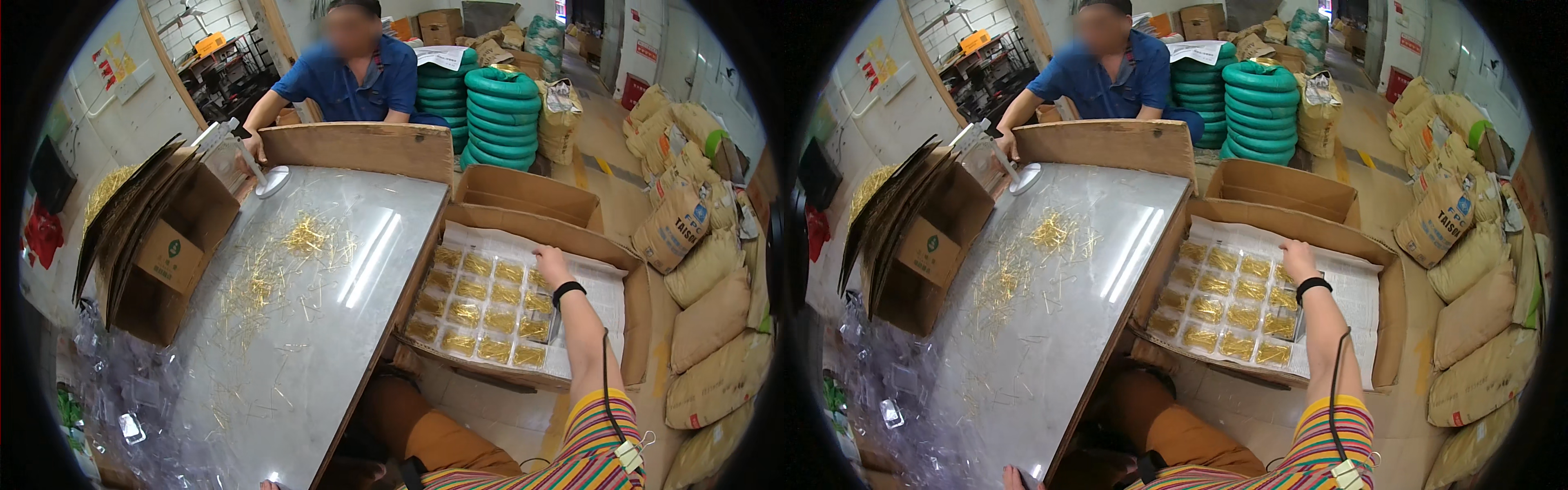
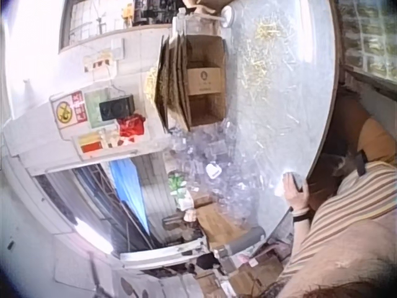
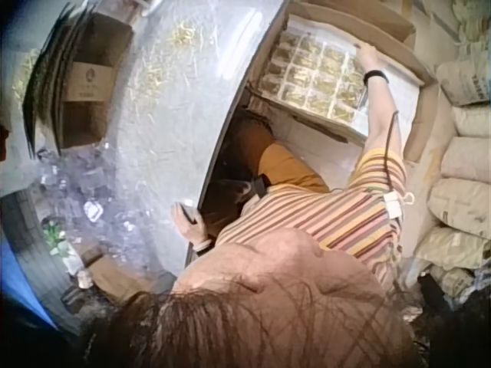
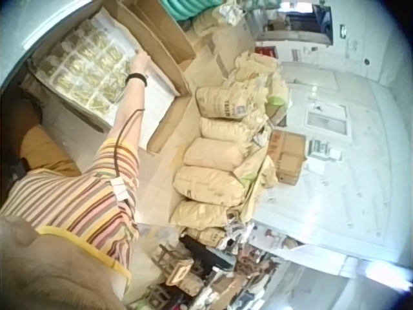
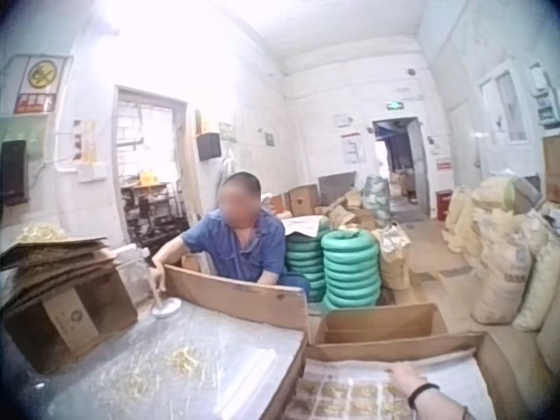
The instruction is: Packing small gold-colored pins into plastic bags at a workstation.
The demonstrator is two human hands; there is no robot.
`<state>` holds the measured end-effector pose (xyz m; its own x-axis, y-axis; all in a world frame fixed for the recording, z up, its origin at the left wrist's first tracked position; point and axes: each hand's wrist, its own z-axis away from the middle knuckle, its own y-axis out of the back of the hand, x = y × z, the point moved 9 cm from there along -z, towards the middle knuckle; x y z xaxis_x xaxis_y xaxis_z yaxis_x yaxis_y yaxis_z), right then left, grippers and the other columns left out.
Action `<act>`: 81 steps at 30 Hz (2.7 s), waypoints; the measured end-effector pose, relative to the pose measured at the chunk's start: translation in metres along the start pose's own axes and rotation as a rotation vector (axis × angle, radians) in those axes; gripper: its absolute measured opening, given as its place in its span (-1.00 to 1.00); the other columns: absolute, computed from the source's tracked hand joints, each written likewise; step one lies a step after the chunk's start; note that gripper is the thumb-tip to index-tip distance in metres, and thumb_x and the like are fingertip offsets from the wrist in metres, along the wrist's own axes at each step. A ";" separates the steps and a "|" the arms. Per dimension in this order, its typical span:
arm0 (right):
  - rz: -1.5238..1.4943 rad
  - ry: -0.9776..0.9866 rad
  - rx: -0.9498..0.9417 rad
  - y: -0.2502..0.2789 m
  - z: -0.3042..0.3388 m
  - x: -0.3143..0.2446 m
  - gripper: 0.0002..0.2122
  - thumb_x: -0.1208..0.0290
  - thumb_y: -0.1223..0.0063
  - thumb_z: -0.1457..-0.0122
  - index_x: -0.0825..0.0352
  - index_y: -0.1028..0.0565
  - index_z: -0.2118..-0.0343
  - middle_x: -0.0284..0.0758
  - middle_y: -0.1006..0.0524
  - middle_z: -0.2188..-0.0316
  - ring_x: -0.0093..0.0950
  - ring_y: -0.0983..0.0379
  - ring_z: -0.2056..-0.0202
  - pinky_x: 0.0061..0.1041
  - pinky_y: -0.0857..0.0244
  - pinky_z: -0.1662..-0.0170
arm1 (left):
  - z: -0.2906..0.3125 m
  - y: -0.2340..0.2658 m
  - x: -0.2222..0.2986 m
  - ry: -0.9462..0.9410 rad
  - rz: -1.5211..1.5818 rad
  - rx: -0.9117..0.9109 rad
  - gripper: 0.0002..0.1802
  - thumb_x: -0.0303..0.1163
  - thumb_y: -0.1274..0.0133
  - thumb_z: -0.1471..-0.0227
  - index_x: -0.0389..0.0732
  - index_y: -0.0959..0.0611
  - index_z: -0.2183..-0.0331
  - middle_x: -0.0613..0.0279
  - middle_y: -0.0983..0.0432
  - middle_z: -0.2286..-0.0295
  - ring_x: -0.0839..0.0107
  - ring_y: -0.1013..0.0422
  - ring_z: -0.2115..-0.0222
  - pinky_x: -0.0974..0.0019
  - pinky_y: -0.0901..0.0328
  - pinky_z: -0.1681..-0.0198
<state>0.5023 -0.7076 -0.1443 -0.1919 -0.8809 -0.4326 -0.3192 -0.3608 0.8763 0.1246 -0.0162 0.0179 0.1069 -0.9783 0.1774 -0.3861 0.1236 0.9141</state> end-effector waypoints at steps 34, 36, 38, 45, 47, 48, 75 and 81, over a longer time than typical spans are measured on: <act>-0.253 0.129 0.102 -0.010 0.017 -0.068 -0.69 0.58 0.16 -0.19 0.41 -0.52 0.04 -0.04 -0.55 0.05 -0.12 -0.46 -0.02 -0.26 -0.30 -0.12 | 0.000 -0.001 -0.005 -0.042 0.021 -0.004 -0.31 -0.27 -0.22 0.01 -0.44 -0.44 -0.09 -0.29 -0.37 -0.06 -0.26 -0.26 -0.13 -0.09 -0.17 -0.22; -0.309 0.275 0.098 0.009 0.023 -0.134 -0.71 0.60 0.11 -0.18 0.42 -0.51 0.05 -0.07 -0.55 0.07 -0.15 -0.48 0.01 -0.27 -0.33 -0.08 | 0.004 -0.003 -0.012 -0.023 0.056 -0.011 -0.27 -0.21 -0.27 0.06 -0.45 -0.43 -0.07 -0.28 -0.35 -0.07 -0.29 -0.25 -0.12 -0.10 -0.16 -0.22; -0.384 0.435 0.023 0.042 0.040 -0.222 -0.72 0.62 0.05 -0.17 0.41 -0.51 0.05 -0.08 -0.55 0.10 -0.16 -0.49 0.03 -0.26 -0.34 -0.05 | -0.002 0.001 -0.009 -0.006 0.100 0.025 -0.32 -0.18 -0.28 0.05 -0.43 -0.48 -0.01 -0.23 -0.41 -0.01 -0.24 -0.32 -0.06 -0.09 -0.19 -0.20; -0.296 1.293 -0.593 0.054 0.231 -0.544 -0.59 0.49 -0.13 -0.14 0.32 -0.42 -0.09 -0.05 -0.41 -0.13 -0.05 -0.37 -0.10 -0.23 -0.31 -0.15 | 0.002 0.010 -0.012 -0.004 0.114 0.140 -0.40 -0.21 -0.28 0.04 -0.39 -0.53 0.04 -0.12 -0.47 0.04 -0.09 -0.38 -0.03 -0.07 -0.25 -0.16; -0.330 1.479 -0.727 0.026 0.282 -0.610 -0.56 0.39 -0.13 -0.18 0.30 -0.40 -0.13 -0.02 -0.33 -0.19 -0.04 -0.33 -0.14 -0.23 -0.28 -0.17 | 0.006 0.015 -0.014 0.004 0.115 0.171 -0.41 -0.19 -0.28 0.04 -0.39 -0.54 0.06 -0.11 -0.48 0.05 -0.07 -0.39 -0.02 -0.05 -0.25 -0.16; -0.320 1.533 -0.727 0.014 0.295 -0.639 -0.54 0.34 -0.13 -0.19 0.29 -0.38 -0.16 -0.02 -0.31 -0.21 -0.02 -0.31 -0.15 -0.23 -0.27 -0.18 | 0.004 0.018 -0.013 -0.012 0.126 0.193 -0.41 -0.18 -0.29 0.04 -0.38 -0.55 0.07 -0.11 -0.48 0.05 -0.05 -0.40 -0.02 -0.04 -0.26 -0.16; -0.078 1.380 -0.664 -0.026 0.321 -0.644 -0.56 0.29 -0.04 -0.27 0.35 -0.33 -0.16 0.04 -0.24 -0.23 0.10 -0.09 -0.26 -0.09 -0.08 -0.28 | 0.013 0.013 -0.037 0.089 0.339 0.226 -0.39 -0.18 -0.21 -0.02 -0.42 -0.50 0.01 -0.13 -0.40 0.01 -0.04 -0.28 -0.10 -0.08 -0.12 -0.24; 0.112 1.087 -0.626 -0.016 0.303 -0.559 -0.33 -0.08 0.16 -0.32 0.28 -0.11 -0.34 0.07 0.07 -0.37 0.14 0.26 -0.38 0.24 0.32 -0.32 | 0.010 0.014 -0.037 0.143 0.253 0.192 -0.38 -0.19 -0.22 0.00 -0.43 -0.50 0.01 -0.16 -0.32 -0.05 -0.12 -0.20 -0.13 -0.19 -0.04 -0.25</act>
<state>0.3331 -0.1163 0.0197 0.7672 -0.6051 -0.2127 0.2001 -0.0892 0.9757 0.1061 0.0199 0.0204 0.1079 -0.8858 0.4514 -0.5805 0.3125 0.7519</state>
